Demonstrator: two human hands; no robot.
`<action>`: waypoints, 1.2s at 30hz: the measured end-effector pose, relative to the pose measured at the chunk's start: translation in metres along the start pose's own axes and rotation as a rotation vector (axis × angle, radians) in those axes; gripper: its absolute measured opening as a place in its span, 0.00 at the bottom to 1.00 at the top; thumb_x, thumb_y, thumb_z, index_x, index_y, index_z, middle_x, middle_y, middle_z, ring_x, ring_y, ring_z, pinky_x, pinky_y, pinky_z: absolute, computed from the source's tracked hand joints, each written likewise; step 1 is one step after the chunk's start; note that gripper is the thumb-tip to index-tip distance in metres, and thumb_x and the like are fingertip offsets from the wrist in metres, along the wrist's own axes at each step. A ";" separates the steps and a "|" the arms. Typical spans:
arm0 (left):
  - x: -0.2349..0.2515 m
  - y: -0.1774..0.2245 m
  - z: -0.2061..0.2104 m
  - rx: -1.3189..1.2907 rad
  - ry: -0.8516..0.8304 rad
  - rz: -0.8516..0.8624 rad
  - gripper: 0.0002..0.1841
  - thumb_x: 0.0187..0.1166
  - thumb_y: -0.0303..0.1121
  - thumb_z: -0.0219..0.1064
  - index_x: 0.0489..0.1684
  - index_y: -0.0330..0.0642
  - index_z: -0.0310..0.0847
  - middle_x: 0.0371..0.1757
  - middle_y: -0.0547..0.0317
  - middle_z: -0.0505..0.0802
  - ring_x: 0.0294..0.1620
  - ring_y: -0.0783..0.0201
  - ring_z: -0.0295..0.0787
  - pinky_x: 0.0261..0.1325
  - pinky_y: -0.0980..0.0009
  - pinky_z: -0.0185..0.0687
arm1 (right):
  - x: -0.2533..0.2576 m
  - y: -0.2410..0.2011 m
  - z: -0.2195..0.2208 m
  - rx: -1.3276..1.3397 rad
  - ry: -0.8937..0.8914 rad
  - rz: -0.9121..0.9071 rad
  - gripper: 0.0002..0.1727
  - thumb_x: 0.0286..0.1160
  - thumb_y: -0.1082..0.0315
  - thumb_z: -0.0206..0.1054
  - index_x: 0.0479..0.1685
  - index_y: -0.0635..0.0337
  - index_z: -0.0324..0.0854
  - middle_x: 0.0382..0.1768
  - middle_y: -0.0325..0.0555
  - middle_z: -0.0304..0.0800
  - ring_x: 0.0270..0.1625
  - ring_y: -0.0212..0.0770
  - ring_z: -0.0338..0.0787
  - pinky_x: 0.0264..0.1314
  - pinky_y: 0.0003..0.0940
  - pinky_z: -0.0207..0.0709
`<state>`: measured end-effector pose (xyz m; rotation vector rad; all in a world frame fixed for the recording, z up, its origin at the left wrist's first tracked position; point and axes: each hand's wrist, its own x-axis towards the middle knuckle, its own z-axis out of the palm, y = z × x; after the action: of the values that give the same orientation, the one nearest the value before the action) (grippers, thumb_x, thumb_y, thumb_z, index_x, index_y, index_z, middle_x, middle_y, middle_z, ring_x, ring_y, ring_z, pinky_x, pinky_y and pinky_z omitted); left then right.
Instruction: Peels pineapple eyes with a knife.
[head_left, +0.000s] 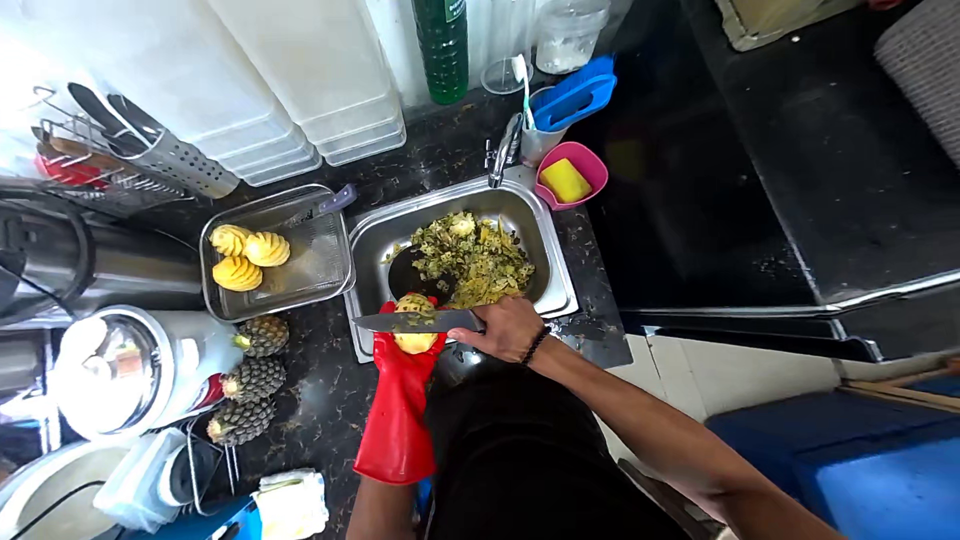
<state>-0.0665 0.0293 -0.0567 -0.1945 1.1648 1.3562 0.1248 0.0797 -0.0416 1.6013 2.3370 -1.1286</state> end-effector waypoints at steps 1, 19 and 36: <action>-0.003 0.004 -0.001 0.015 -0.005 0.005 0.29 0.90 0.58 0.42 0.80 0.52 0.67 0.70 0.43 0.84 0.66 0.44 0.84 0.61 0.39 0.83 | 0.001 0.000 0.002 -0.005 0.026 -0.015 0.51 0.67 0.13 0.45 0.34 0.57 0.89 0.29 0.52 0.91 0.43 0.56 0.93 0.46 0.61 0.82; 0.029 -0.016 -0.059 0.109 -0.283 0.123 0.27 0.93 0.52 0.43 0.81 0.46 0.67 0.69 0.41 0.85 0.66 0.47 0.86 0.62 0.44 0.85 | 0.004 -0.006 0.005 0.033 0.033 -0.085 0.52 0.67 0.13 0.41 0.35 0.54 0.89 0.29 0.49 0.91 0.42 0.53 0.93 0.46 0.60 0.82; -0.064 -0.001 0.004 0.530 0.004 0.292 0.21 0.94 0.28 0.39 0.79 0.27 0.63 0.71 0.43 0.80 0.69 0.64 0.79 0.71 0.70 0.77 | -0.017 -0.024 -0.003 -0.016 -0.009 -0.113 0.55 0.66 0.12 0.39 0.34 0.58 0.87 0.30 0.52 0.91 0.43 0.55 0.93 0.46 0.60 0.81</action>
<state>-0.0495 -0.0097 -0.0081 0.3657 1.5546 1.2426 0.1134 0.0644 -0.0197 1.4719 2.4522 -1.1323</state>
